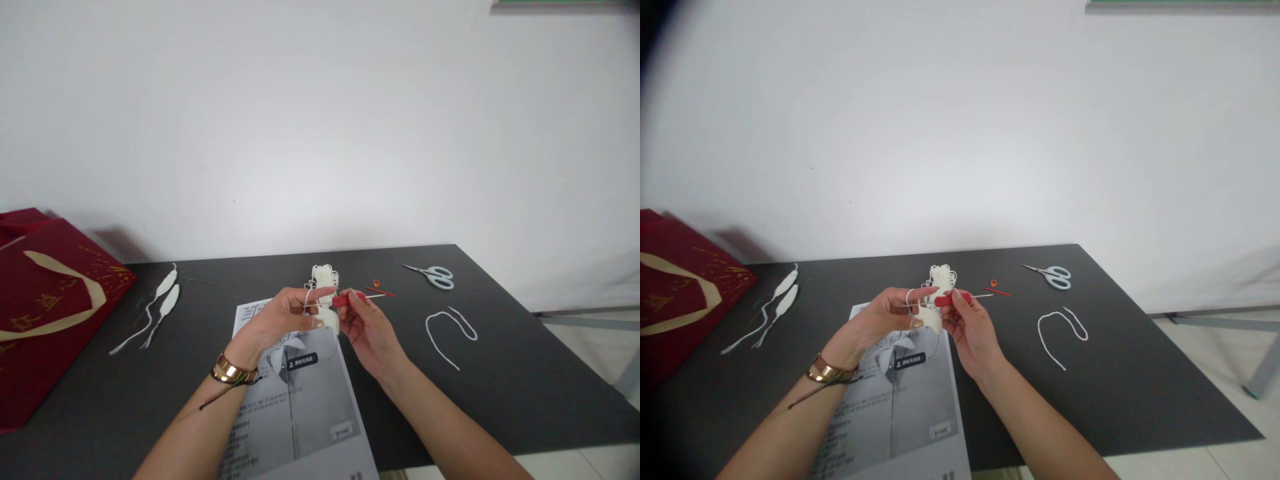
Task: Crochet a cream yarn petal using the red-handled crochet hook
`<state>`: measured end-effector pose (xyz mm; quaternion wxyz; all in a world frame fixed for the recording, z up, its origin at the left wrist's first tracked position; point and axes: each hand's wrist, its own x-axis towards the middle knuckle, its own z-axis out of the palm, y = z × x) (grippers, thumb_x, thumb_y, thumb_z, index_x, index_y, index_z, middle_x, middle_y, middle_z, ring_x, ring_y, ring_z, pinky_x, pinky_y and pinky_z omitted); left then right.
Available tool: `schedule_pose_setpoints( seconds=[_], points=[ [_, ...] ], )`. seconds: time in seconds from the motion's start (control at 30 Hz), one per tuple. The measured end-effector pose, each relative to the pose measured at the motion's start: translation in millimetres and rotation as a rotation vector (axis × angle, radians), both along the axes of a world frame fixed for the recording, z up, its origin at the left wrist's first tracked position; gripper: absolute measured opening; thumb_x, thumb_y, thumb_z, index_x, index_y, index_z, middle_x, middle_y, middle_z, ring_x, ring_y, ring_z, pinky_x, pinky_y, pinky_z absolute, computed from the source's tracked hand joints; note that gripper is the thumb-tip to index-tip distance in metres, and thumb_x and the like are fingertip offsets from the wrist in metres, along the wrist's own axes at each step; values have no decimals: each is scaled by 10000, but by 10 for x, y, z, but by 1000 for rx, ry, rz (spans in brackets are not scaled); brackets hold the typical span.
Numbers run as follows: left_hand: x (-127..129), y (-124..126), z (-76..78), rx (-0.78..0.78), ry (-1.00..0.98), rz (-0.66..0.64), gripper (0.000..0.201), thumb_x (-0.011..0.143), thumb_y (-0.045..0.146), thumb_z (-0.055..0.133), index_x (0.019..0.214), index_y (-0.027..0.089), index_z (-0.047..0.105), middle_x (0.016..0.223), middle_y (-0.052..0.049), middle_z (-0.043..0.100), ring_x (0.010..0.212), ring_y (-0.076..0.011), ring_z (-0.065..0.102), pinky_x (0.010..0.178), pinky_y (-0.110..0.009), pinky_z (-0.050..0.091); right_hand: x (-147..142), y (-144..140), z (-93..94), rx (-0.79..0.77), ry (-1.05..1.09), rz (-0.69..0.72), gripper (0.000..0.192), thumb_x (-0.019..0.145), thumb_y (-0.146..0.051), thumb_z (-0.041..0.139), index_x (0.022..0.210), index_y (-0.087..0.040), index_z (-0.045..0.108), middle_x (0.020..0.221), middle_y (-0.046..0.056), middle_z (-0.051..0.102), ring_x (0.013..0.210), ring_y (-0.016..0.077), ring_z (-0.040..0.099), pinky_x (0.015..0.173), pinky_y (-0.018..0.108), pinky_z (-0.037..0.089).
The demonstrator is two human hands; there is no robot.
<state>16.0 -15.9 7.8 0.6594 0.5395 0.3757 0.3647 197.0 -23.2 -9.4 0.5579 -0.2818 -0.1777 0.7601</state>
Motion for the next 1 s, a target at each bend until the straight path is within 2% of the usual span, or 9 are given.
schedule_pose_setpoints(
  seconds=[0.17,0.3,0.43,0.57,0.67,0.77,0.87,1.0],
  points=[
    [48,-10,5,12,2,10,578,643,176,771,1202,217,629,703,18,585,601,-79,477,558,-212,372,-36,-12,-24,51,-50,-5,186,729,-314,753,834,-184,671,690,-16,685,576,69,581,542,176,511],
    [64,-28,47,26,17,11,581,634,194,774,1198,178,634,761,-29,664,678,-135,567,641,-263,447,-44,-27,-16,75,-119,25,217,720,-355,752,843,-194,675,735,-7,702,652,107,615,553,216,525],
    [59,-37,102,-2,-5,-17,557,656,187,758,1198,185,633,910,-64,712,798,-175,623,749,-302,474,-28,-34,7,106,-166,132,229,673,-281,791,857,-200,681,830,9,729,717,143,657,600,272,555],
    [65,-44,138,-36,-20,-68,566,663,177,752,1213,176,619,990,-85,714,838,-187,633,755,-300,473,-23,-26,-13,104,-198,161,256,616,-206,826,836,-176,700,786,13,741,661,125,667,586,230,549],
    [65,-60,155,-37,-40,-131,546,686,190,740,1216,150,616,967,-95,718,852,-195,632,778,-309,469,-26,-14,-44,80,-194,161,266,587,-177,840,817,-151,709,726,15,739,603,101,656,532,173,524],
    [0,-63,140,-77,-95,-129,485,718,212,726,1190,152,633,943,-94,720,819,-175,627,759,-294,466,-8,11,-57,66,-145,189,234,595,-168,833,790,-144,705,705,12,734,574,101,651,505,171,533],
    [-116,-30,87,-118,-124,-125,361,732,262,725,1069,134,699,827,-77,703,698,-130,594,662,-249,443,31,46,-47,39,-108,210,213,598,-153,829,764,-149,696,691,1,727,548,101,646,488,180,550],
    [-219,30,19,-88,-151,-127,356,649,380,778,872,103,751,690,-65,638,625,-123,535,583,-241,389,68,74,-30,29,-92,261,216,580,-137,837,738,-141,690,685,0,720,519,95,638,478,181,561]
  ],
)
